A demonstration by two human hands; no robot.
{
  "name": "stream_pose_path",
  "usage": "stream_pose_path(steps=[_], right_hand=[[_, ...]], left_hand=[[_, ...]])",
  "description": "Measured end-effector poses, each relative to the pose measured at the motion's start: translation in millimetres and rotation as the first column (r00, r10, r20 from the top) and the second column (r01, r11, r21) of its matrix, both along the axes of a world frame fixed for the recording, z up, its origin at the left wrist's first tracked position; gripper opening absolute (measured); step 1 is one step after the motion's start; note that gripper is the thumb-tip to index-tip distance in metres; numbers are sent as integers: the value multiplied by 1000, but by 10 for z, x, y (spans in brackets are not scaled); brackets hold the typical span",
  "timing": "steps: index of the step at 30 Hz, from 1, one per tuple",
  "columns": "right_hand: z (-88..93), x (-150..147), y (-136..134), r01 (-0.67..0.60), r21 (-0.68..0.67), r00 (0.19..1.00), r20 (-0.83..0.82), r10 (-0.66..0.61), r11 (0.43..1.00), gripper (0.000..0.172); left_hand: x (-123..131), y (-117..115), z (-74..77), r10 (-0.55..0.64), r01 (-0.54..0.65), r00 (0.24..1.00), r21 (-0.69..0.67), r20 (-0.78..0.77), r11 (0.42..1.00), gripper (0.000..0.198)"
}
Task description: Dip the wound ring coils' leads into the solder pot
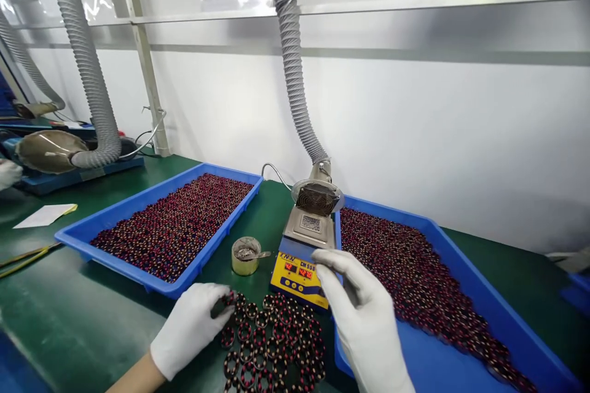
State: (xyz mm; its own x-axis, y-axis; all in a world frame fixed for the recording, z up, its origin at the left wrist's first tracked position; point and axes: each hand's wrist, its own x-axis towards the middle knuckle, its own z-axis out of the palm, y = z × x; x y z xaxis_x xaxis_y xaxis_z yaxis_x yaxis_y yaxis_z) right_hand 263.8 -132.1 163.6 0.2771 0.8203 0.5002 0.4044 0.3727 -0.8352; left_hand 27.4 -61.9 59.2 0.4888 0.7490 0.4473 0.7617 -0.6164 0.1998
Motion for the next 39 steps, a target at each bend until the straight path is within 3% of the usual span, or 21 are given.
stream_pose_path(steps=[4,6,9,12,14,16,18,23,26,29,33,36,39], right_hand=[[-24,-99,66,-187,-108,959,-237,158,976,20],[-35,-136,87,-317,-24,854,-442,274,948,19],[-38,-136,108,-299,153,662,-677,320,942,14],[-17,-86,103,-199,198,598,-751,279,960,17],[2,-61,87,-193,189,603,-751,268,963,18],[11,-52,71,-212,189,623,-730,281,959,16],[-1,-41,64,-236,181,656,-696,293,955,15],[-128,80,100,-289,142,823,-468,322,947,22],[-166,113,129,-277,191,880,-343,328,942,14],[-99,56,123,-204,266,865,-401,301,942,3],[27,13,50,-43,320,709,-657,254,947,5],[43,12,8,75,308,727,-668,159,949,5],[23,-66,21,-80,170,771,-614,169,982,23]], left_hand=[[448,-48,593,-121,74,966,202,229,977,21],[720,-81,866,-282,133,886,382,367,915,26],[1039,-154,1082,-381,149,809,470,447,870,30],[1178,-195,1084,-371,178,750,373,548,911,49],[1179,-176,1046,-369,288,713,230,596,929,65],[1136,-129,1019,-403,436,664,112,629,893,58],[1080,-73,1008,-433,510,611,89,662,856,39],[992,0,1033,-505,478,584,233,636,847,26],[984,-10,1080,-589,466,608,361,533,808,22],[984,-39,1137,-621,416,678,490,394,766,14],[967,-65,1183,-589,359,731,540,344,761,13],[952,-61,1165,-569,337,738,532,364,777,15],[947,-49,1126,-565,324,730,533,385,782,18]])
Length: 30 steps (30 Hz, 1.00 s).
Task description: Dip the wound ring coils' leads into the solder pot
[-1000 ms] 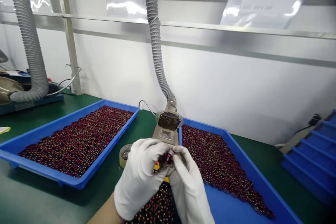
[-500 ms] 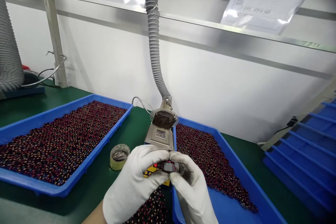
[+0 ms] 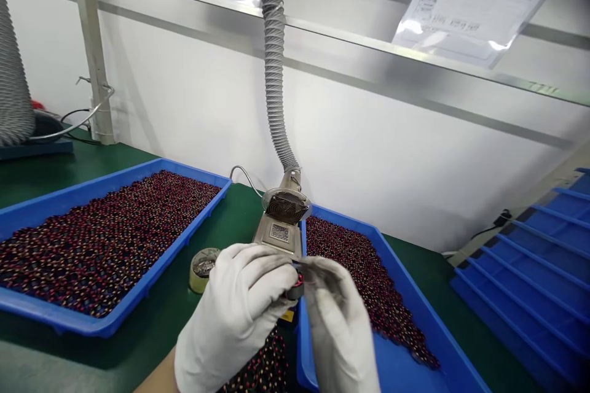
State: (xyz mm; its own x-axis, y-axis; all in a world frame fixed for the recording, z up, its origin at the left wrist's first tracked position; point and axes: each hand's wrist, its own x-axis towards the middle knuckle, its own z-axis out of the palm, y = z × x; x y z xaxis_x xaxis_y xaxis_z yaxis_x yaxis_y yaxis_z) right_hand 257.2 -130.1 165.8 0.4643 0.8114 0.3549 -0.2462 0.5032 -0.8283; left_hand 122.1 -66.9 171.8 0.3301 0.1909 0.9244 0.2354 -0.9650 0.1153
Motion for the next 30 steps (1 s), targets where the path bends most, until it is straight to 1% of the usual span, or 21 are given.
stream_pose_path(steps=[1,3,5,6,8,10,11,13,14,15,16,17,18,20,21,23,24,25,26,27,30], right_hand=[[-3,-41,13,-82,-48,997,-14,81,995,28],[-3,-121,43,-215,-100,972,-113,204,971,29],[-1,-177,69,-278,-107,943,-221,250,955,25],[-4,-193,79,-293,-107,932,-255,259,950,25],[-20,-210,93,-300,-116,922,-291,256,947,27],[-45,-214,96,-297,-115,915,-318,248,948,30],[-57,-212,94,-301,-110,909,-333,250,947,30],[-78,-200,85,-342,-86,883,-371,289,936,29],[-88,-190,80,-385,-70,859,-394,329,920,27],[-99,-178,76,-430,-56,830,-418,370,901,25],[-113,-164,74,-462,-39,803,-443,399,886,23],[-130,-149,74,-476,-25,783,-468,410,879,22],[-148,-136,76,-472,-21,773,-490,403,881,21],[-178,-119,82,-448,-40,777,-510,368,893,22],[-186,-116,85,-434,-56,792,-500,351,899,22],[-178,-126,86,-398,-87,839,-436,324,913,21],[-164,-138,86,-368,-94,869,-390,306,925,20],[-146,-152,85,-333,-98,896,-342,283,938,19],[-127,-167,85,-299,-98,918,-303,258,949,19],[-109,-183,85,-276,-97,930,-277,241,956,18],[-71,-219,88,-289,-86,925,-280,255,953,20]], left_hand=[[-1,4,-9,-6,6,1000,-10,8,1000,19],[-6,11,-12,-26,27,1000,-66,18,997,21],[-14,20,5,-90,91,996,-187,15,978,22],[-17,25,17,-139,142,990,-265,29,954,21],[-22,37,42,-232,259,966,-415,115,872,14],[-28,53,57,-273,371,927,-538,256,757,9],[-35,63,60,-265,419,905,-587,333,692,10],[-65,82,60,-198,499,854,-650,482,573,10],[-85,89,59,-149,519,835,-670,529,531,10],[-107,91,58,-119,515,836,-691,536,507,10],[-126,87,59,-116,485,859,-720,498,497,8],[-139,76,61,-149,433,896,-750,418,500,15],[-143,61,63,-204,371,928,-771,310,517,28],[-125,26,66,-293,287,947,-754,131,590,50],[-106,14,67,-312,284,945,-721,99,631,52],[-64,8,72,-328,331,936,-644,130,690,43],[-45,13,76,-338,366,926,-616,168,697,37],[-28,20,79,-356,403,912,-610,203,683,34],[-13,27,82,-380,441,893,-627,239,642,32],[1,30,82,-397,486,869,-658,294,575,28],[45,25,59,-368,629,768,-725,524,281,14]])
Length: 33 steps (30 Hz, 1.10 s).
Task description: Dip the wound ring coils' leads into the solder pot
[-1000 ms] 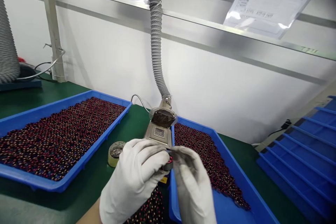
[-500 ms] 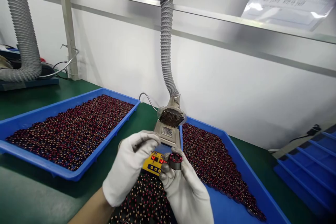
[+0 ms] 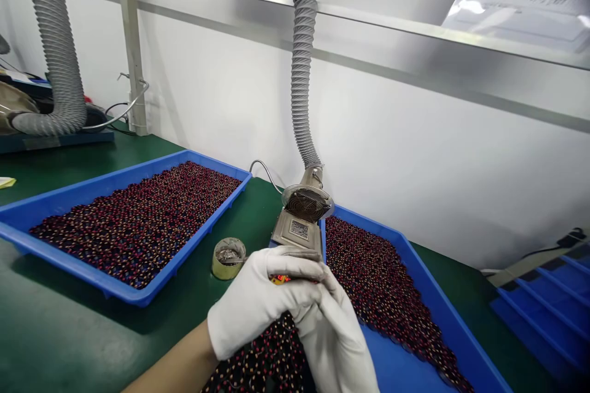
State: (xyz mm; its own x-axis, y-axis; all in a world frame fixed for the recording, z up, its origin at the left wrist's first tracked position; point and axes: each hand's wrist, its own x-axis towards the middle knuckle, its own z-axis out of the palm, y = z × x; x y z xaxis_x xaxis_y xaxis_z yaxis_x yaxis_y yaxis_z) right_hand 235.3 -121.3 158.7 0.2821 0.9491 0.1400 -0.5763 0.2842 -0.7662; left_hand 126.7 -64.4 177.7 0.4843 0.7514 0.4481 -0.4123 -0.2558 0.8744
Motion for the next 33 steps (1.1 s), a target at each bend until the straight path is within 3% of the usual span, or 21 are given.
stream_pose_path(steps=[3,7,10,13,16,20,24,27,31,33], right_hand=[[20,-11,1,-59,-5,997,-59,58,998,24],[44,10,-7,-112,-14,990,-92,110,994,23],[41,22,-5,-96,-14,990,-107,94,995,23],[-10,28,11,-35,-27,994,-105,32,999,26],[-98,56,31,-62,-47,992,-114,57,997,27],[-177,89,49,-183,-26,972,-154,177,983,27],[-156,60,43,-198,0,966,-172,195,980,32],[-122,34,32,-243,33,945,-218,244,970,29],[-94,27,17,-287,23,925,-251,284,958,23],[-85,23,14,-281,5,926,-260,273,960,21]], left_hand=[[12,2,-40,4,22,992,-206,124,978,14],[-94,38,-13,154,-102,961,-225,230,969,16],[-173,27,73,168,-167,986,-27,24,986,26],[-140,-18,101,166,-110,961,249,-219,962,44],[-57,-32,43,200,-116,950,325,-240,939,43],[-50,12,12,135,-75,972,293,-193,953,36],[-96,43,62,38,-3,991,266,-127,964,22],[-89,49,36,51,-39,998,291,-35,956,11],[-123,65,-4,135,-147,979,69,150,987,10],[-171,73,26,136,-135,983,-17,124,991,11]])
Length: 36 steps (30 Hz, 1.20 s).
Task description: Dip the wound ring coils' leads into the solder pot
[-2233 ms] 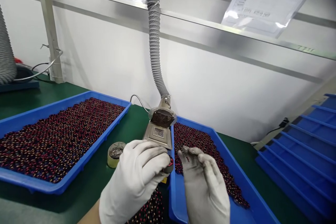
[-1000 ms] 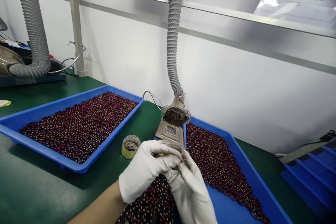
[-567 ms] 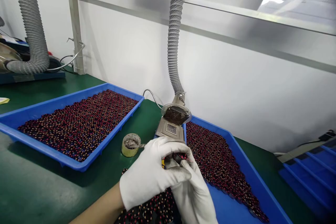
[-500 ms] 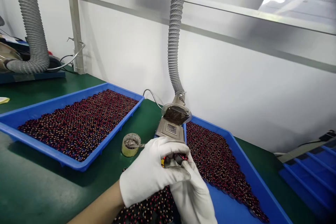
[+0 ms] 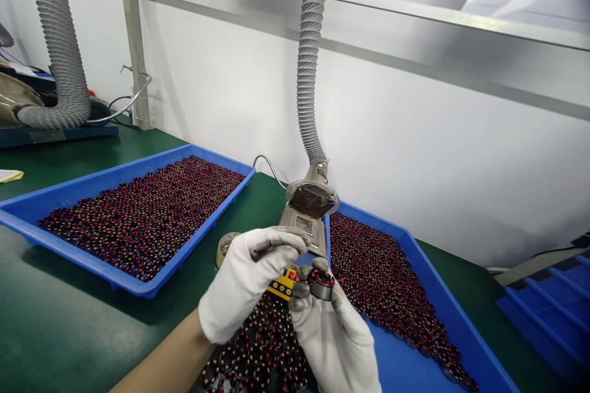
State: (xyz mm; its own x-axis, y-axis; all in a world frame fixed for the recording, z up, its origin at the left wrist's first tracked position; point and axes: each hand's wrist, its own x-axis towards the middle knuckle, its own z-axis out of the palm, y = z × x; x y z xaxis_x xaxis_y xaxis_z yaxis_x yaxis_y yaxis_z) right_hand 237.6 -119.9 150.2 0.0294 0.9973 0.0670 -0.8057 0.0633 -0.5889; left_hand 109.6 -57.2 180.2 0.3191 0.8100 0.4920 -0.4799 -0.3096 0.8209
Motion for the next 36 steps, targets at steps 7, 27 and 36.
stream_pose_path(steps=[7,27,36], right_hand=[[-28,-47,32,146,-15,984,104,-144,989,21],[106,-26,35,-27,-42,993,-117,22,999,15],[80,-17,67,-2,-90,984,-176,-14,996,14]], left_hand=[[78,-73,18,-21,21,1000,-69,1,997,17],[-15,1,-1,200,-208,976,-93,-88,974,6],[111,-73,-31,285,-70,877,486,-386,871,42]])
